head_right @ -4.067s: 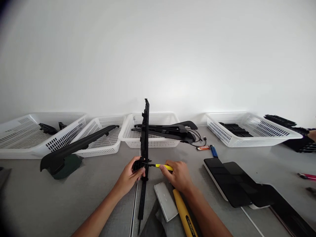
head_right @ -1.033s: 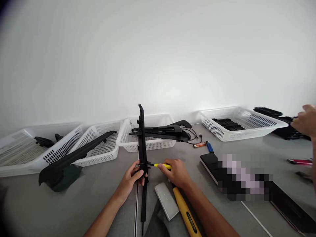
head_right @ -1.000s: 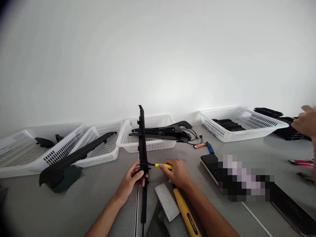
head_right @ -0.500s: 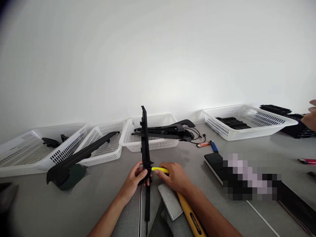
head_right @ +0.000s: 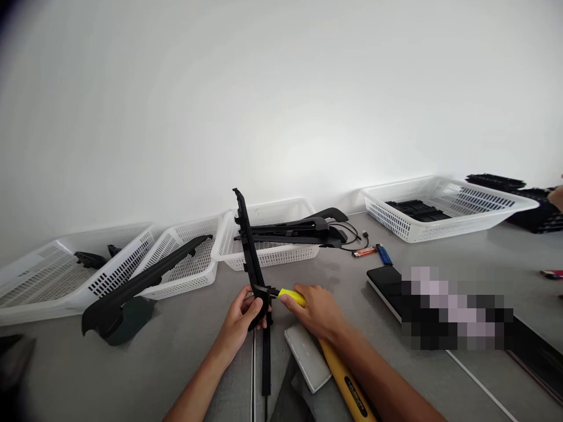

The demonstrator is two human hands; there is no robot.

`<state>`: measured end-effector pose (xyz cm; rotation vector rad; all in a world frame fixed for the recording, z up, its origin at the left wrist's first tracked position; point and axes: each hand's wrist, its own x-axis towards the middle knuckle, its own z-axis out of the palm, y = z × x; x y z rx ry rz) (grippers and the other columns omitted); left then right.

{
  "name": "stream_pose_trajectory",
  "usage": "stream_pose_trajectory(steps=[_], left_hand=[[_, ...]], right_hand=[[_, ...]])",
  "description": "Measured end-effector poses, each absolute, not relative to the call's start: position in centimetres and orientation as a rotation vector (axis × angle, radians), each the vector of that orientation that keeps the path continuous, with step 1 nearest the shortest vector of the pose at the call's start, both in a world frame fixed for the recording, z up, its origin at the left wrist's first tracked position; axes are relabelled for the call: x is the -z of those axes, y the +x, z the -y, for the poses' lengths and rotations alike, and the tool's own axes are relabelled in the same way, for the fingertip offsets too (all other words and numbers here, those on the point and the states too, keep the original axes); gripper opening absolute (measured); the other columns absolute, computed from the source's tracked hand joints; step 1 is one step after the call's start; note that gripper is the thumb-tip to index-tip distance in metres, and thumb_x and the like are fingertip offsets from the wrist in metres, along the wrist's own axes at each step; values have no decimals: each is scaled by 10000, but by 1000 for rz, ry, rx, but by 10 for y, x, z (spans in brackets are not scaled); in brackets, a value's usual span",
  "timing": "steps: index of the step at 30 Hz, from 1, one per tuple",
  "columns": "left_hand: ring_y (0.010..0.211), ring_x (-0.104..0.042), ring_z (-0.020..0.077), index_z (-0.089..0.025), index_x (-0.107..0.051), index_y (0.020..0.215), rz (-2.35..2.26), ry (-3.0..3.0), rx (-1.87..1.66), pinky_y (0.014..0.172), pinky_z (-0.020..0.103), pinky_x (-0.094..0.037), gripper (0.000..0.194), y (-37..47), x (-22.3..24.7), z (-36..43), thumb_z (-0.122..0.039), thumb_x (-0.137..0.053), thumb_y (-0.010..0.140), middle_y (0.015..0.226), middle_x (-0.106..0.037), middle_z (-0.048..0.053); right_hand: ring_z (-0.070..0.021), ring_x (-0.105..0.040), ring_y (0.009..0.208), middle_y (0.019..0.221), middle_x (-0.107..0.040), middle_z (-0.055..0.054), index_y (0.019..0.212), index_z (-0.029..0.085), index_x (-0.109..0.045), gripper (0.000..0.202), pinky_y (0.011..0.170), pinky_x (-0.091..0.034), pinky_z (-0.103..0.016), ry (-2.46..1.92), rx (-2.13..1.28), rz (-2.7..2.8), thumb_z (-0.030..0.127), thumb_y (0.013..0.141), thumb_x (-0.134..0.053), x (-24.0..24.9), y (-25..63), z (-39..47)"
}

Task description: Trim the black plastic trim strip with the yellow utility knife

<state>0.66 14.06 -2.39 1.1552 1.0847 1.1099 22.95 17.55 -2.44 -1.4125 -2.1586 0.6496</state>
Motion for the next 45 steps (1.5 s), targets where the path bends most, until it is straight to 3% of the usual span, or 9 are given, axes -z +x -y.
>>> stream_pose_trajectory(steps=[6, 12, 18, 26, 35, 45], left_hand=[[511, -577, 105, -194, -590, 1129, -1081, 1174, -1093, 525, 237, -472, 605, 8, 18, -139, -684, -772, 823, 818, -735, 20], [567, -620, 114, -181, -585, 1122, -1061, 1184, -1028, 592, 245, -508, 571, 5, 16, -138, -640, -778, 843, 812, -727, 18], [601, -637, 151, -172, -484, 1372, -1081, 1164, -1020, 610, 273, -527, 803, 6, 16, -135, -636, -809, 803, 803, -741, 24], [614, -665, 143, -177, -556, 1114, -1047, 1158, -1002, 695, 283, -531, 455, 3, 15, -136, -500, -749, 858, 857, -771, 46], [589, -678, 148, -179, -563, 1072, -1090, 1167, -1014, 635, 265, -528, 558, 10, 18, -136, -692, -679, 888, 818, -759, 45], [579, -670, 140, -170, -568, 1092, -1128, 1192, -1010, 611, 254, -521, 608, 11, 21, -136, -719, -694, 863, 807, -746, 37]], right_hand=[[-140, -413, 541, 579, -517, -12, 644, 210, -470, 672, 566, -208, -313, -1413, -661, 2084, 763, 1012, -360, 23, 238, -182], [-130, -398, 534, 561, -484, 1, 636, 205, -488, 668, 562, -194, -308, -1359, -652, 2119, 756, 1004, -402, 25, 241, -185], [-140, -402, 552, 588, -502, -10, 647, 209, -459, 682, 574, -207, -306, -1413, -627, 2069, 779, 1003, -344, 25, 242, -186], [-124, -381, 573, 600, -468, 5, 652, 199, -425, 677, 579, -200, -288, -1383, -710, 2166, 772, 1004, -341, 18, 246, -188], [-135, -391, 582, 604, -467, 2, 658, 203, -449, 696, 593, -221, -298, -1343, -746, 2193, 798, 995, -316, 17, 243, -188], [-129, -365, 560, 583, -464, 3, 634, 203, -450, 680, 576, -189, -307, -1404, -688, 2143, 767, 1003, -356, 18, 242, -190]])
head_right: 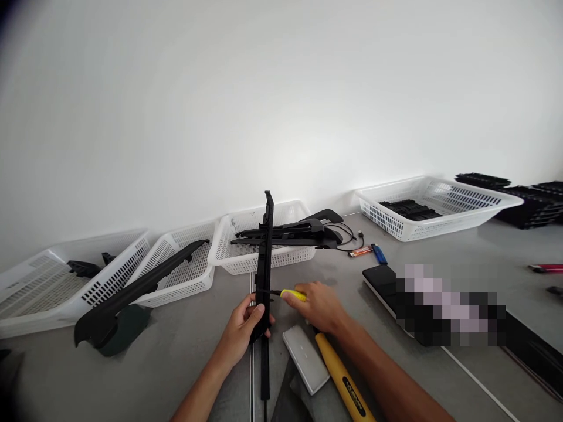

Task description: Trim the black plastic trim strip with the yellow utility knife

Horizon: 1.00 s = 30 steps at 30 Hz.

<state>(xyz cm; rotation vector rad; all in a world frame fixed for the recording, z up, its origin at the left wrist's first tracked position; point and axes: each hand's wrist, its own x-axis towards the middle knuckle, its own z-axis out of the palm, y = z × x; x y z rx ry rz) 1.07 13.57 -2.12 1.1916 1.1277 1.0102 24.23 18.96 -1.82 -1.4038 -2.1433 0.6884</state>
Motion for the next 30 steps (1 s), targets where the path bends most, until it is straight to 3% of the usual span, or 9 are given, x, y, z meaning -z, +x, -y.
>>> stream_pose_trajectory(steps=[6, 11, 22, 27, 30], left_hand=[[606, -681, 145, -165, -592, 1111, -1122, 1181, -1013, 637, 263, -525, 585, 10, 22, -135, -685, -710, 869, 833, -744, 38], [681, -720, 158, -166, -632, 1085, -1114, 1190, -1035, 702, 279, -539, 541, 9, 21, -136, -649, -735, 865, 992, -763, 74], [720, -728, 178, -177, -646, 1209, -1049, 1247, -977, 758, 316, -543, 486, 9, 20, -132, -564, -715, 923, 1079, -773, 104], [970, -760, 247, -257, -531, 1459, -971, 1130, -1094, 972, 396, -519, 639, 6, 14, -130, -366, -756, 870, 1327, -712, 111], [993, -745, 256, -266, -497, 1457, -896, 1068, -1101, 926, 398, -533, 686, 5, 7, -129, -213, -707, 806, 1309, -703, 100]], right_hand=[[-130, -393, 576, 590, -467, 10, 642, 202, -430, 664, 587, -201, -298, -1387, -696, 2136, 747, 1014, -361, 21, 244, -191], [-135, -375, 567, 582, -456, 9, 631, 209, -403, 649, 579, -202, -303, -1429, -660, 2033, 730, 1016, -361, 18, 244, -190], [-128, -386, 562, 579, -435, 13, 623, 208, -404, 687, 554, -234, -292, -1360, -650, 1963, 765, 1016, -323, 18, 253, -193], [-121, -376, 569, 589, -449, 11, 649, 197, -434, 690, 578, -210, -293, -1259, -735, 2172, 780, 1005, -337, 14, 249, -187], [-122, -372, 560, 585, -456, 10, 658, 199, -461, 692, 582, -199, -293, -1284, -722, 2191, 795, 991, -349, 13, 249, -186]])
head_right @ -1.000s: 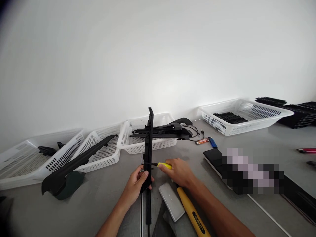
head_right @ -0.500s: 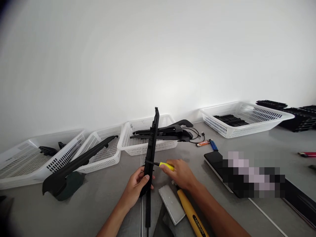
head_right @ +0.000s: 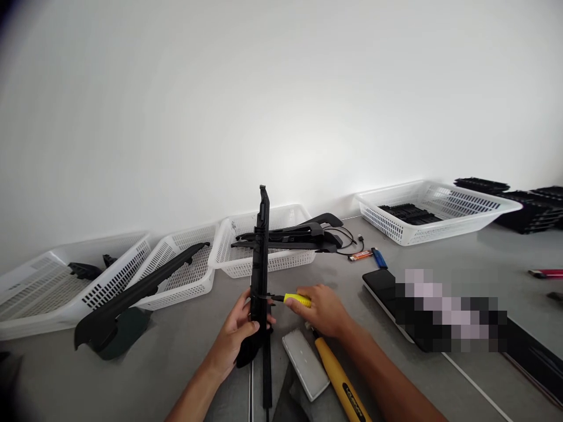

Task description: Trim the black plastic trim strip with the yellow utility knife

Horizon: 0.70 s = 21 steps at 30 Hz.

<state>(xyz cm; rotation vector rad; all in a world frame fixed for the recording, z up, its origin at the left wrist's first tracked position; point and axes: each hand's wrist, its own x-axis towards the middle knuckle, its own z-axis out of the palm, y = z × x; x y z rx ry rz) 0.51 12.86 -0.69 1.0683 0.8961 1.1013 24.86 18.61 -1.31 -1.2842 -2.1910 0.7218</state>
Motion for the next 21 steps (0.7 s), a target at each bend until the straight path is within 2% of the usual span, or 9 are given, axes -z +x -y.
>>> stream_pose_trajectory(steps=[3, 5, 9, 13, 16, 21], left_hand=[[788, -724, 187, -240, -515, 1355, -814, 1052, -1081, 803, 346, -538, 652, 5, 5, -129, -122, -643, 726, 1114, -722, 50], [671, -688, 148, -229, -512, 1288, -755, 1051, -1054, 718, 306, -528, 574, 5, 8, -129, -150, -655, 738, 999, -708, 19], [550, -649, 131, -223, -476, 1243, -748, 1087, -1012, 577, 257, -501, 466, 9, 12, -126, -452, -702, 906, 854, -688, -4], [443, -599, 134, -193, -493, 1239, -938, 1112, -997, 479, 236, -477, 583, 15, 9, -121, -677, -621, 941, 665, -647, -35], [448, -613, 150, -182, -518, 1244, -1004, 1083, -1037, 467, 239, -482, 683, 17, 6, -121, -769, -596, 905, 642, -659, -26], [550, -664, 150, -183, -584, 1052, -1014, 1104, -1093, 544, 241, -507, 557, 18, 6, -124, -729, -565, 946, 741, -706, 13]], right_hand=[[-122, -365, 565, 591, -428, 15, 647, 202, -421, 687, 582, -196, -292, -1283, -727, 2117, 788, 995, -338, 15, 249, -188], [-119, -349, 574, 599, -387, 21, 639, 204, -371, 677, 582, -200, -290, -1258, -753, 2067, 770, 1008, -324, 17, 249, -188], [-114, -322, 589, 610, -360, 30, 647, 201, -367, 665, 576, -187, -289, -1180, -856, 2138, 758, 1011, -350, 17, 246, -186], [-114, -337, 592, 615, -366, 32, 649, 201, -387, 664, 583, -201, -285, -1223, -814, 2107, 761, 1007, -372, 17, 249, -187], [-115, -337, 595, 616, -354, 30, 640, 203, -366, 680, 584, -209, -286, -1242, -809, 2052, 773, 1009, -328, 17, 250, -187], [-110, -334, 600, 609, -374, 32, 649, 189, -408, 687, 585, -187, -292, -1195, -837, 2122, 775, 1004, -362, 21, 241, -184]])
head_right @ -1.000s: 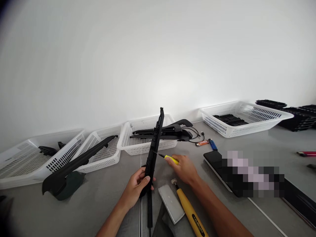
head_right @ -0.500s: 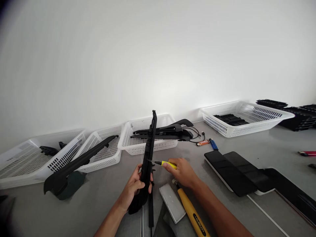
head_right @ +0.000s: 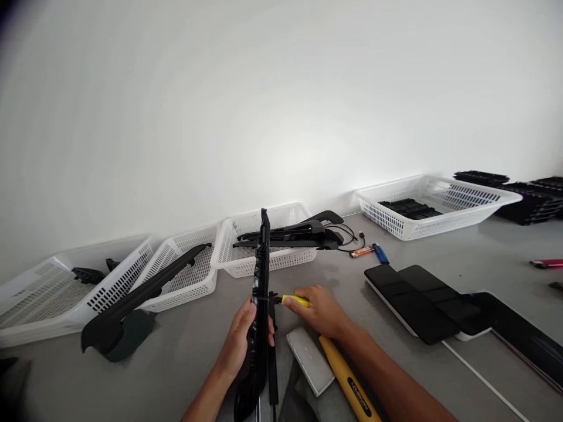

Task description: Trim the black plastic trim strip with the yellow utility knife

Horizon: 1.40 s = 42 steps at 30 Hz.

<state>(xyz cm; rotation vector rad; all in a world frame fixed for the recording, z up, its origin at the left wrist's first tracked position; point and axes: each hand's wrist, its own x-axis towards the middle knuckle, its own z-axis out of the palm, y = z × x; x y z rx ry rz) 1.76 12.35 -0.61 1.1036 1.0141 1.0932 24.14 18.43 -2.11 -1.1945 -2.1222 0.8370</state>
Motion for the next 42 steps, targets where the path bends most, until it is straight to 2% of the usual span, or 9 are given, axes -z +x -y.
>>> stream_pose_trajectory(steps=[3, 6, 12, 19, 23, 26, 30, 36, 42], left_hand=[[580, -676, 152, -185, -594, 996, -999, 1072, -1121, 592, 254, -524, 469, 17, 8, -125, -653, -592, 964, 779, -722, 23], [636, -711, 181, -180, -616, 1075, -966, 1057, -1124, 632, 275, -545, 443, 14, 9, -125, -610, -617, 968, 826, -746, 46], [830, -761, 235, -198, -624, 1265, -960, 1059, -1055, 692, 301, -594, 564, 13, 11, -123, -640, -698, 924, 1093, -736, 94], [835, -744, 237, -211, -621, 1378, -1001, 1026, -1074, 726, 325, -595, 718, 12, 13, -123, -676, -767, 851, 1108, -747, 96], [862, -724, 230, -213, -648, 1345, -1015, 1046, -1087, 730, 310, -575, 646, 10, 10, -124, -624, -775, 862, 1091, -743, 83], [846, -707, 214, -213, -633, 1336, -981, 1046, -1098, 739, 310, -572, 565, 9, 7, -125, -479, -788, 861, 1088, -732, 69], [784, -681, 178, -200, -650, 1185, -898, 1088, -1109, 719, 292, -561, 385, 8, 6, -125, -338, -763, 844, 1048, -713, 45], [697, -599, 132, -183, -646, 1034, -983, 1099, -1134, 650, 244, -520, 345, 10, 7, -125, -513, -701, 949, 892, -673, 27], [775, -589, 157, -178, -691, 977, -1043, 1152, -1175, 740, 247, -502, 377, 11, 2, -126, -542, -750, 901, 842, -644, 20]], right_hand=[[-112, -341, 597, 601, -380, 29, 637, 188, -410, 687, 585, -189, -297, -1220, -817, 2096, 766, 1008, -366, 24, 238, -184], [-113, -322, 599, 605, -341, 33, 630, 195, -379, 694, 581, -194, -294, -1198, -860, 2068, 778, 1005, -350, 25, 235, -183], [-126, -316, 628, 631, -323, 26, 638, 201, -368, 720, 596, -213, -287, -1214, -937, 1962, 827, 983, -286, 20, 229, -178], [-126, -317, 618, 627, -334, 26, 636, 204, -351, 707, 601, -216, -292, -1241, -905, 1978, 808, 997, -291, 19, 228, -177], [-124, -311, 606, 614, -321, 28, 629, 206, -332, 702, 591, -204, -298, -1218, -879, 2022, 799, 1002, -294, 20, 230, -178], [-128, -316, 607, 613, -325, 24, 625, 208, -329, 709, 596, -199, -302, -1247, -854, 2005, 815, 991, -289, 20, 231, -179], [-129, -322, 609, 625, -326, 24, 633, 209, -333, 703, 603, -194, -304, -1237, -876, 2031, 813, 990, -284, 19, 232, -178], [-132, -340, 602, 620, -363, 20, 638, 209, -339, 686, 607, -188, -307, -1284, -821, 2050, 785, 1009, -300, 20, 236, -179], [-124, -357, 583, 598, -398, 20, 641, 200, -383, 675, 596, -192, -310, -1280, -754, 2093, 752, 1026, -323, 20, 238, -180]])
